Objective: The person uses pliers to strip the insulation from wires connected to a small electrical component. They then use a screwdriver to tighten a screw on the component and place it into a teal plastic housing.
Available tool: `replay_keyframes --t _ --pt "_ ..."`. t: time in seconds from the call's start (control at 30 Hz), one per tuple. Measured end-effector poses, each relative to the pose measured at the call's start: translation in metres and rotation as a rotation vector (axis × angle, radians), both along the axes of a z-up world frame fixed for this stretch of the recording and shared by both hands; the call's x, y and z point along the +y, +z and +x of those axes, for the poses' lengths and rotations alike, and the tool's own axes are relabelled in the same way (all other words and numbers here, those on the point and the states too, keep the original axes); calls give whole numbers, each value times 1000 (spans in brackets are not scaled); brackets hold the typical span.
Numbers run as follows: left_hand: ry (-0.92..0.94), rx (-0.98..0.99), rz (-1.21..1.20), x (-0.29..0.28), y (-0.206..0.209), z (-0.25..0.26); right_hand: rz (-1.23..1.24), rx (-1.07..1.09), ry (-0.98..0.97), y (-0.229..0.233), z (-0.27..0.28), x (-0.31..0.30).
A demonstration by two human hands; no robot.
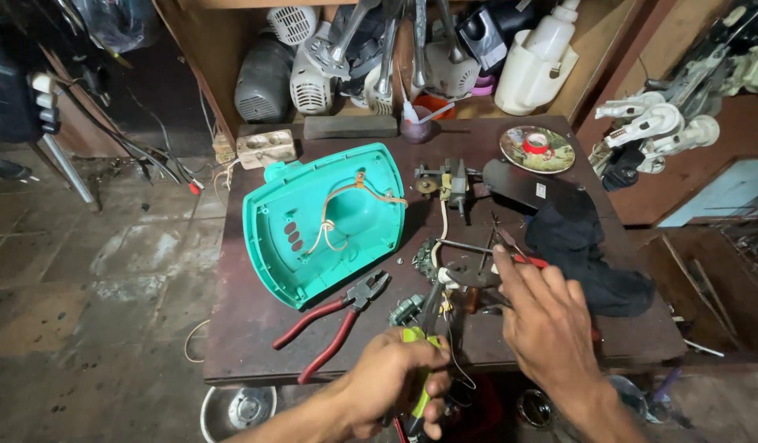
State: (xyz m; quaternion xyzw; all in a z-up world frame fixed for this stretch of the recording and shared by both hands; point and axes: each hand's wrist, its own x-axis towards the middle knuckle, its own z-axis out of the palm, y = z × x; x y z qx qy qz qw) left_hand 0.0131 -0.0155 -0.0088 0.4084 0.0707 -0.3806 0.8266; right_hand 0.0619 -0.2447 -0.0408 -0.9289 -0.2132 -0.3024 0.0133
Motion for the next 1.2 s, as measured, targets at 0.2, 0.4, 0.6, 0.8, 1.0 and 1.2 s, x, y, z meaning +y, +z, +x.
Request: replay_keyframes --t 0.2,0.4,0.6,0.8,1.0,1.2 --pt "26 42 84 -7 0 -1 65 -105 -22 -1 -8 12" --pt "20 -44 128 -12 -3 -1 44 -7 -43 0 -16 15" --pt "7 -20 79 -16 -10 0 28 -20 -123 -12 -17 15" --pt "4 65 6 -16 -3 -1 41 -76 -237 -6 -19 21" --pt "19 33 -45 -18 -8 -3 283 52 -63 -21 -9 16" --pt "-6 5 6 -14 -2 -7 367 185 42 -25 -6 7"
